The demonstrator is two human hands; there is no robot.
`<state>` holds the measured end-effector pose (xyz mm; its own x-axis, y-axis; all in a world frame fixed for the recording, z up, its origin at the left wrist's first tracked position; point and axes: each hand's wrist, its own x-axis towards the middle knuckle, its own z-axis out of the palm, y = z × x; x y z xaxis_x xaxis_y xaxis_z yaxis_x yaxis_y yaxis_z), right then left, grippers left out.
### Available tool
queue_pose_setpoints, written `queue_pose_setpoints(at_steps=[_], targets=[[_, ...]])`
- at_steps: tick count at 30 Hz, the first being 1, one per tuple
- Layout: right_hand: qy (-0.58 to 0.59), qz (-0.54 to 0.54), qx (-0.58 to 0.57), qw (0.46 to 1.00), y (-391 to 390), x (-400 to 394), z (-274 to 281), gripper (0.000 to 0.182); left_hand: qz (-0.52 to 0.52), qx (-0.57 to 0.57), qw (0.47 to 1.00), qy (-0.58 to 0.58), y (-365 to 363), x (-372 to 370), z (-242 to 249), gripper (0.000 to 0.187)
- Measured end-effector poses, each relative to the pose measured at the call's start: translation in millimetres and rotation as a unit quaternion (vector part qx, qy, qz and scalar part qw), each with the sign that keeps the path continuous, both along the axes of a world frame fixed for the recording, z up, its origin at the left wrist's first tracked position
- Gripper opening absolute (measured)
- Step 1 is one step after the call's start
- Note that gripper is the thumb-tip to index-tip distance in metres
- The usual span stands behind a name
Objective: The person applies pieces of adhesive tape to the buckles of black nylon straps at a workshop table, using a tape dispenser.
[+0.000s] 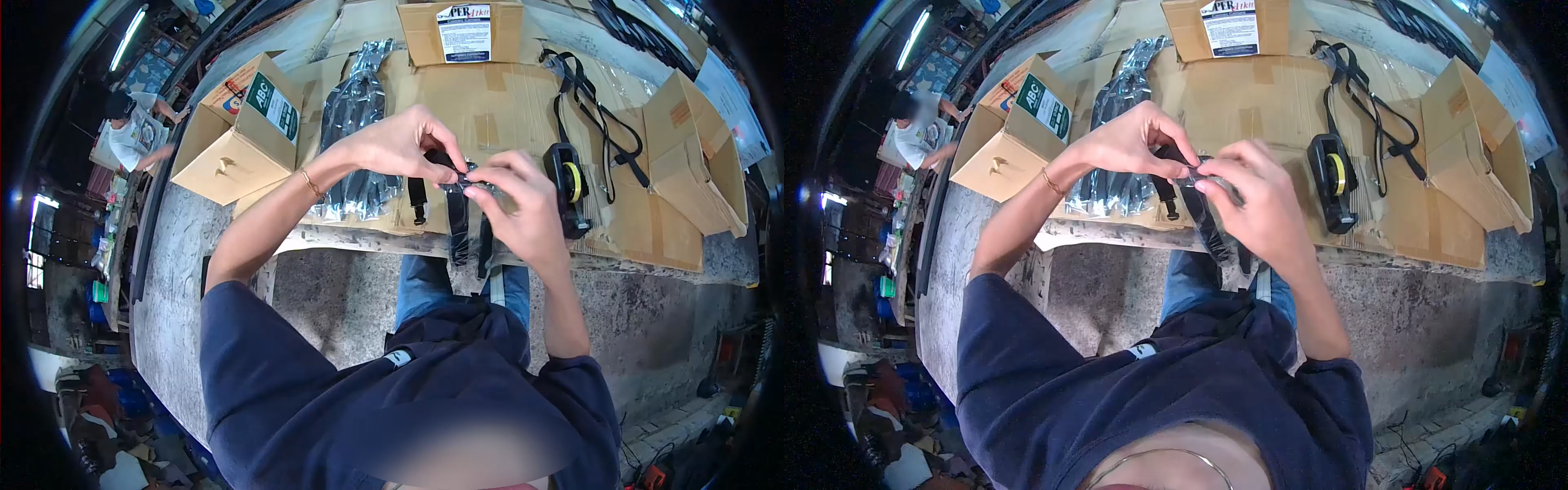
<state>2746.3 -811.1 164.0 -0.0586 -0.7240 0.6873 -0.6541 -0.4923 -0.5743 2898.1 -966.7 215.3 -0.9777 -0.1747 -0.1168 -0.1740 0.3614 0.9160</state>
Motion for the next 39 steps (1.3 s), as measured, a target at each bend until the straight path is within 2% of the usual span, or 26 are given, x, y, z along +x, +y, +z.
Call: queue_pose_setpoints(at_steps=[4,8,11,16,20,23,34,38,39], targets=[[-0.007,-0.010,0.013,1.000,-5,11,-13,0.009,0.016,0.013,1.000,0.006,2,3,-7,0.015],[-0.002,-0.012,0.020,1.000,-8,16,-17,0.010,0.046,0.025,0.998,0.037,4,9,-15,0.014],[-0.009,-0.017,0.032,0.999,-9,20,-20,0.009,0.058,0.003,0.998,0.011,11,11,-12,0.015],[-0.097,-0.030,0.051,0.993,-8,28,-19,0.008,0.082,0.001,0.997,0.005,8,15,-26,0.016],[-0.090,-0.058,0.051,0.993,-9,33,-23,0.007,0.107,0.011,0.994,0.028,10,15,-29,0.016],[-0.026,-0.081,0.012,0.996,-10,37,-28,0.006,0.125,0.001,0.991,0.037,10,17,-31,0.016],[0.080,-0.129,-0.100,0.983,-8,47,-43,0.021,0.165,0.057,0.984,0.034,9,24,-30,0.019],[0.044,-0.100,-0.064,0.992,-10,41,-43,0.021,0.140,0.021,0.990,0.021,4,25,-34,0.022],[-0.022,-0.070,-0.042,0.996,-12,35,-43,0.026,0.141,0.020,0.990,0.021,6,25,-32,0.022]])
